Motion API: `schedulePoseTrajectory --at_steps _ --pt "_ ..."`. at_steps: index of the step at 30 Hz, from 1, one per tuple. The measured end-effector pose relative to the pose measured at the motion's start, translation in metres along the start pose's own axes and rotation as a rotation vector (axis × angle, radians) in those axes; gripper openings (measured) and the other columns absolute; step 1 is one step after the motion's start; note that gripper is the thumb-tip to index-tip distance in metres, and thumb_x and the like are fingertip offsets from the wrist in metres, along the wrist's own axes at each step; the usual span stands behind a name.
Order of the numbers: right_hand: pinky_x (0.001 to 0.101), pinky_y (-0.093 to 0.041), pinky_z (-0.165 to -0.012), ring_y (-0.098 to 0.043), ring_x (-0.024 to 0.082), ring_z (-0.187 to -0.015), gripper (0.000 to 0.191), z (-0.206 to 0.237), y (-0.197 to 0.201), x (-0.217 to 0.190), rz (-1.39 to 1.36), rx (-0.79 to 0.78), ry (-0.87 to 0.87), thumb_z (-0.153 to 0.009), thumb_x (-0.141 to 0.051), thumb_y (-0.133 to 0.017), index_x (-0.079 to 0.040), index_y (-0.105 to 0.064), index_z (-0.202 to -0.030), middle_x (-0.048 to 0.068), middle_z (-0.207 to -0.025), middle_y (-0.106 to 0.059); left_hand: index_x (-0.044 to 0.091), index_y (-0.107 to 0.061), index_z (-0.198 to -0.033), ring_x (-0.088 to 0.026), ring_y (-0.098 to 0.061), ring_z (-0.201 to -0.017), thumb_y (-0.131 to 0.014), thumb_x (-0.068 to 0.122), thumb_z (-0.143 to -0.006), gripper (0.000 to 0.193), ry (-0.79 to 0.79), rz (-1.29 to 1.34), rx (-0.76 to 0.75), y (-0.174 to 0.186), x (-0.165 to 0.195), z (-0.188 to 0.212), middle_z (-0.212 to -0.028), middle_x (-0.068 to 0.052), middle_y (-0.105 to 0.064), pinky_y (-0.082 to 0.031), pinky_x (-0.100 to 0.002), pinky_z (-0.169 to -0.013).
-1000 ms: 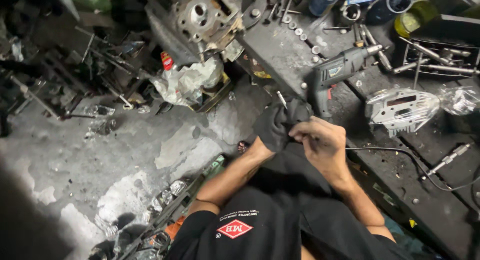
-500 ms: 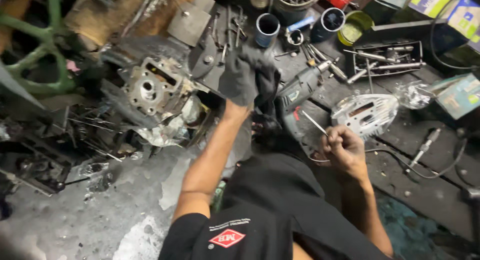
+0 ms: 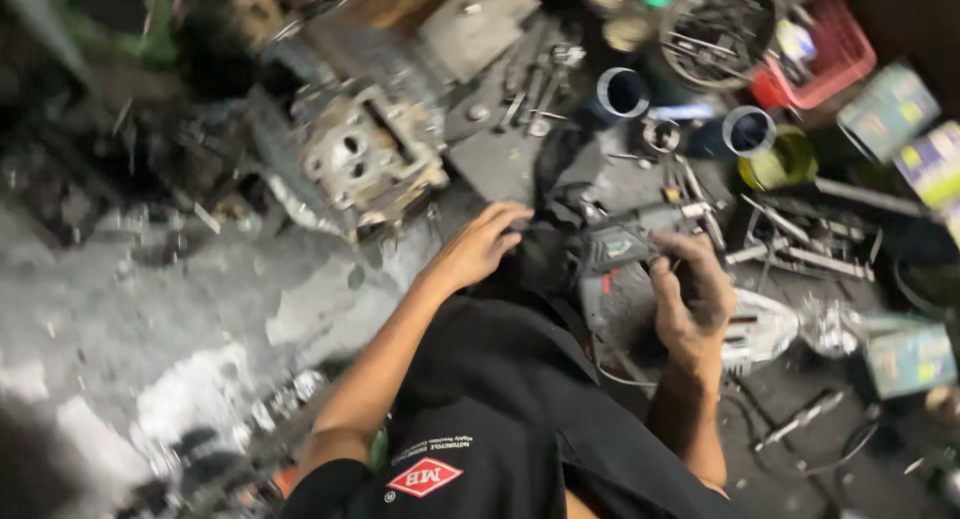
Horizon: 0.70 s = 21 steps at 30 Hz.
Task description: The person works on a disassembled engine block clamped in a bench vise, using a T-handle wrench to tighten bolts and a cloth to wipe surfaces. The person repeatedly adjusts the engine and uses tools to manipulate internal components.
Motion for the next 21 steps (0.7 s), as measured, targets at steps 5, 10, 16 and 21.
schedulePoseTrajectory --at_steps 5,10,16,21 --pt "0.0249 -0.046 -0.084 -0.058 0.015 -0.092 0.032 -0.071 -0.096 -0.054 -0.003 -0.071 0.341 -0.109 -0.012 -0.063 -0.003 -0.068 -0.140 0.010 -0.103 -0.058 0.013 -0.066 -0.128 -0.030 -0.068 -0.113 -0.064 0.020 -0.100 0.029 0.270 0.062 -0.026 0.048 -0.060 0.082 -0.118 -0.009 -0.069 -0.053 -0.039 -0.095" --pt "0.0252 -0.049 -0.082 -0.061 0.015 -0.090 0.023 -0.103 -0.216 -0.099 -0.112 -0.214 0.342 -0.105 -0.006 -0.070 0.000 -0.064 -0.127 0.010 -0.101 -0.063 0.009 -0.065 -0.129 -0.030 -0.065 -0.116 -0.061 0.019 -0.103 0.029 0.293 0.104 -0.029 0.099 -0.097 0.144 -0.123 -0.013 -0.067 -0.052 -0.039 -0.095" --pt "0.0258 -0.053 -0.089 -0.065 0.015 -0.101 0.026 -0.127 -0.363 -0.123 -0.223 -0.349 0.259 -0.101 0.009 -0.077 0.001 -0.057 -0.116 0.013 -0.112 -0.065 0.009 -0.063 -0.131 -0.020 -0.071 -0.111 -0.055 0.020 -0.106 0.029 0.332 0.323 0.175 0.171 -0.132 0.175 -0.123 -0.009 -0.073 -0.055 -0.033 -0.093" --pt "0.0268 -0.052 -0.085 -0.068 0.015 -0.096 0.026 -0.131 -0.404 -0.130 -0.007 -0.432 0.280 -0.094 0.006 -0.081 -0.002 -0.061 -0.110 0.010 -0.107 -0.070 0.004 -0.062 -0.132 -0.017 -0.069 -0.113 -0.050 0.019 -0.111 0.029 0.262 0.495 0.308 0.208 -0.152 0.188 -0.120 -0.009 -0.073 -0.053 -0.031 -0.099"
Point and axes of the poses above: each hand's wrist, its own z-axis away from the middle knuckle, its own y-axis out of the back of the hand, x = y × z, the point moved 8 cm from there along -z, towards the middle knuckle
